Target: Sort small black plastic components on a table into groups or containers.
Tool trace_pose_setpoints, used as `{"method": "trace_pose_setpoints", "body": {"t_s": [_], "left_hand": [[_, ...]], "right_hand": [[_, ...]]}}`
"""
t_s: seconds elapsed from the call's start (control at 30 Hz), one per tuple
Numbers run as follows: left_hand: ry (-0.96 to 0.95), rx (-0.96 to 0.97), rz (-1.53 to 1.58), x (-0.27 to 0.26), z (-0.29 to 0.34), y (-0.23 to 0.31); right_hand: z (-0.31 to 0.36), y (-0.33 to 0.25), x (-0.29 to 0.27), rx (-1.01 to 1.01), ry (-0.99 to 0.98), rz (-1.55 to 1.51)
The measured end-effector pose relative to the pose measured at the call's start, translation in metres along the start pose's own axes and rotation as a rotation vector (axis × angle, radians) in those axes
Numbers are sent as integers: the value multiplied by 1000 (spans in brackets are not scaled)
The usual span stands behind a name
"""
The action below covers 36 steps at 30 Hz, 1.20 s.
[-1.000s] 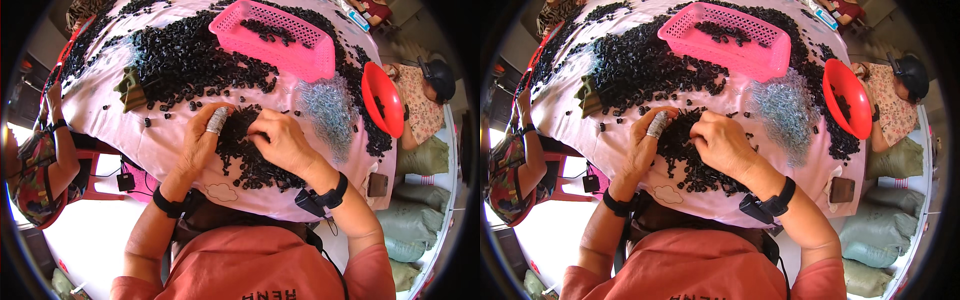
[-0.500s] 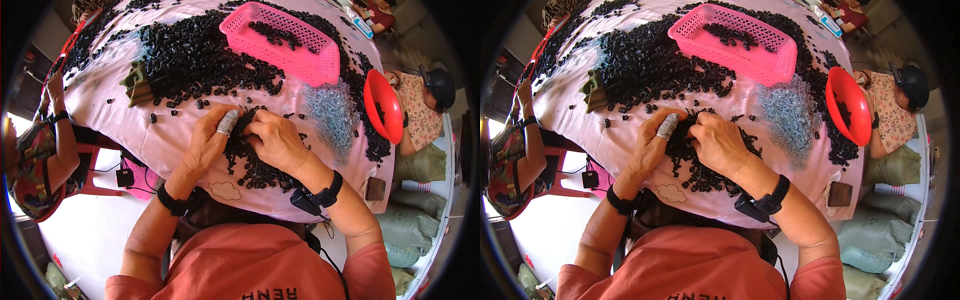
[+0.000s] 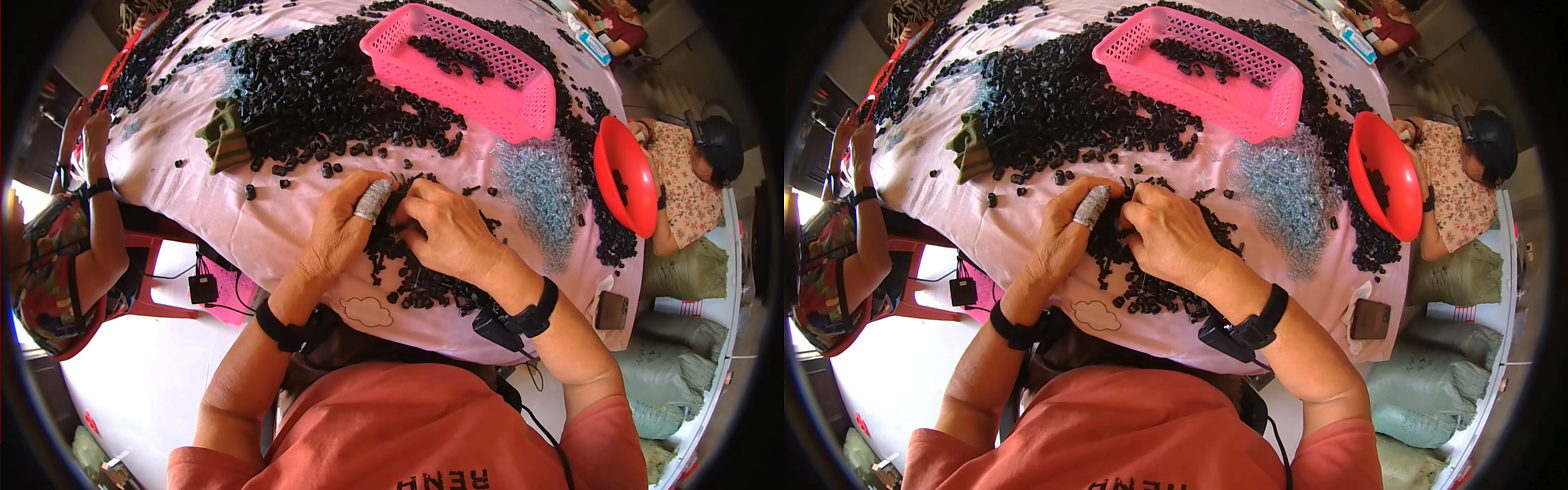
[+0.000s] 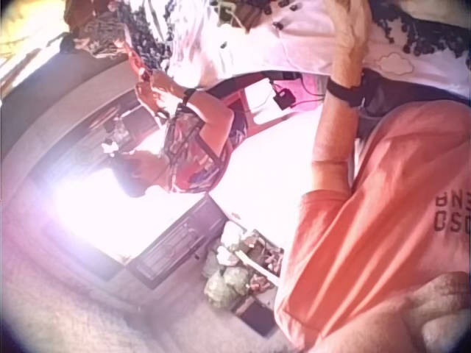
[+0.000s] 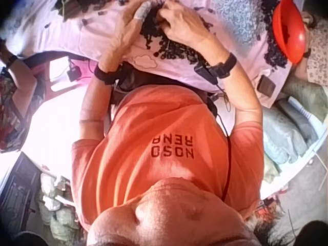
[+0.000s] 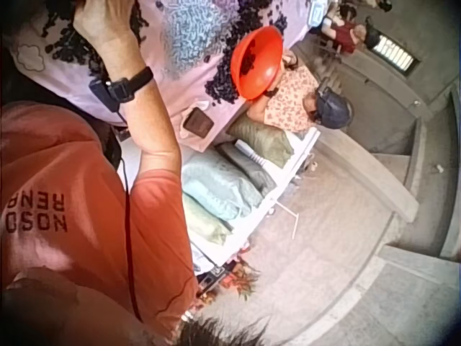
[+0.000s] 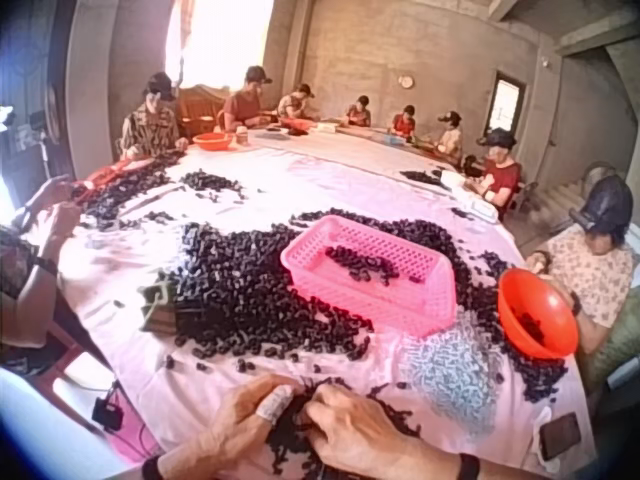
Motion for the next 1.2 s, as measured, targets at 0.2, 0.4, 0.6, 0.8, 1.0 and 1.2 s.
{"method": "trace_pose_setpoints", "body": {"t_s": [0.2, 0.4, 0.6, 0.8, 1.0, 1.2], "left_hand": [[-2, 2, -6, 0, -1, -3], [-31, -34, 5, -1, 0, -2], [3, 21, 3, 0, 0, -5], [3, 6, 47, 0, 0, -4], [8, 18, 37, -1, 1, -5], [-44, -51, 17, 0, 0, 0]], "right_hand": [[2, 1, -2, 46, 39, -97], [7, -1, -3, 24, 14, -48], [3, -4, -1, 56, -37, 7], [5, -9, 2, -44, -4, 118], [7, -16, -6, 20, 52, 60], [9, -9, -3, -10, 20, 44]]}}
Point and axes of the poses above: each hand's wrist, its own z-axis away from the middle knuckle, its own x-axis out of the palm, y = z × x, the point moved 3 cm from there along -z, towards the middle knuckle, and after that the axes turned 2 degrees about y, right-handed, at the moved point
